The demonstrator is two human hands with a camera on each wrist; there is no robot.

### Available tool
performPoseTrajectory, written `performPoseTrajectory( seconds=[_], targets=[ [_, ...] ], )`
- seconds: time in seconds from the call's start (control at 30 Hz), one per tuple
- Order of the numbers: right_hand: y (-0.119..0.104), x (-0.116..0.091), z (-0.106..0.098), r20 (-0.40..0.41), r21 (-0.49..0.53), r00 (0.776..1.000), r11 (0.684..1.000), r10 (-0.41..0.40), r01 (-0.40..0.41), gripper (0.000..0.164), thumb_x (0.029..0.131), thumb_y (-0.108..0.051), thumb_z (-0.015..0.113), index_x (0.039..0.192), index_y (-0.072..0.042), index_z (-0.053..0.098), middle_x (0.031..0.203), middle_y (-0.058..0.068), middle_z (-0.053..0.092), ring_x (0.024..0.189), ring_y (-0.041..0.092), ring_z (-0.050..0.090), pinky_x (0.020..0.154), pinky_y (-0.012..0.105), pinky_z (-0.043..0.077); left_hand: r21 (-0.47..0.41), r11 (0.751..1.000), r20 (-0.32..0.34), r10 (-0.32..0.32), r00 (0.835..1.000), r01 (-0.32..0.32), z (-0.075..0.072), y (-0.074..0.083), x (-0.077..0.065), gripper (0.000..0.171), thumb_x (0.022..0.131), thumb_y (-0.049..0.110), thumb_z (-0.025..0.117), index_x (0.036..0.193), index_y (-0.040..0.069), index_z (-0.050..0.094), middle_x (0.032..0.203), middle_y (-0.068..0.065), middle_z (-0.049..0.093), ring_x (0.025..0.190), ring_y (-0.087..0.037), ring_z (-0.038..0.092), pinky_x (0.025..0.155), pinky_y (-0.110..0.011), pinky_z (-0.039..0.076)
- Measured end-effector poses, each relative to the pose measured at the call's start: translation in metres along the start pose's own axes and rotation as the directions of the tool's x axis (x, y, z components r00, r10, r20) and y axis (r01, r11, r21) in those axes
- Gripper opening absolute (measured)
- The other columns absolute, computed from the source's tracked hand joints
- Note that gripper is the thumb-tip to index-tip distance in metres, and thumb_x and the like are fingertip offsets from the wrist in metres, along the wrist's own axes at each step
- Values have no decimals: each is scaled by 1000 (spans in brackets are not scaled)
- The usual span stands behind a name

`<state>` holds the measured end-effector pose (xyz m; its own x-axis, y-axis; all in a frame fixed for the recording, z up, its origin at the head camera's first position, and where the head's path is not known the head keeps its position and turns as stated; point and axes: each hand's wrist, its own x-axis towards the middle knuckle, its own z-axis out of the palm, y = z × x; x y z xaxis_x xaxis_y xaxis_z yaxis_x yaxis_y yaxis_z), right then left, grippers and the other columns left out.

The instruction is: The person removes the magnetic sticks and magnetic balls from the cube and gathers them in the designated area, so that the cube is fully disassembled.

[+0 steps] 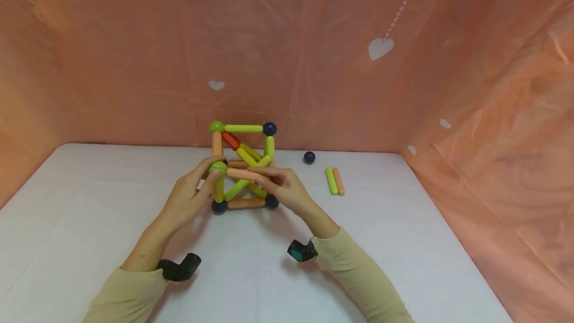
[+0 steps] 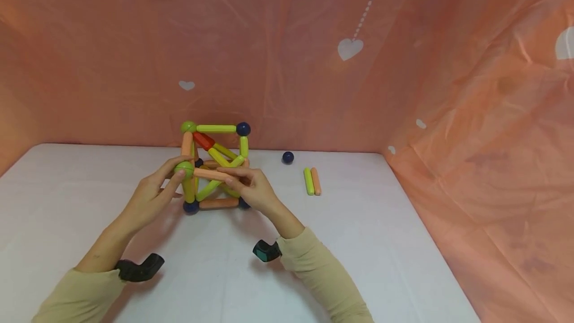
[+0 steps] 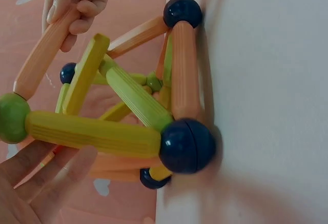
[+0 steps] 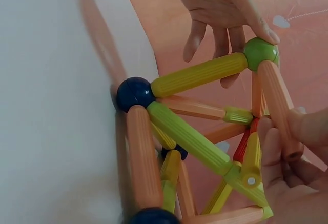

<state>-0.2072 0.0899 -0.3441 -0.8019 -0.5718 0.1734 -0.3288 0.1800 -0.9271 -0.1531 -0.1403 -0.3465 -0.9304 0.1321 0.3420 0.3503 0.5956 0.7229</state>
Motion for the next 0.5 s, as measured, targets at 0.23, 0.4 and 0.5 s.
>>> performPoseTrajectory(
  seconds=[0.23, 0.4, 0.5],
  targets=[
    [4, -8, -3, -44, 3, 999, 1000, 1, -1, 33, 97, -13, 56, 128, -1, 60, 119, 19, 65, 100, 18, 60, 82, 23, 49, 52, 999, -10, 13, 1000, -12, 6, 5, 4, 39, 104, 30, 40, 137, 12, 45, 106, -18, 64, 99, -36, 61, 78, -54, 50],
    [4, -15, -5, -54, 14, 998, 1000, -21, 22, 33, 97, -12, 56, 127, 2, 59, 118, 21, 65, 100, 14, 60, 85, 28, 50, 59, 998, -32, 15, 999, -14, 6, 6, 4, 37, 104, 30, 40, 136, 12, 46, 102, -16, 64, 94, -33, 61, 79, -53, 49],
    [4, -20, -11, -85, 36, 996, 999, -29, 32, 33, 96, -9, 57, 126, 4, 59, 118, 23, 64, 98, 12, 62, 86, 31, 52, 53, 998, -35, 18, 999, -16, 3, 6, 4, 36, 104, 29, 39, 136, 14, 46, 99, -15, 64, 88, -28, 60, 75, -46, 48]
  ],
)
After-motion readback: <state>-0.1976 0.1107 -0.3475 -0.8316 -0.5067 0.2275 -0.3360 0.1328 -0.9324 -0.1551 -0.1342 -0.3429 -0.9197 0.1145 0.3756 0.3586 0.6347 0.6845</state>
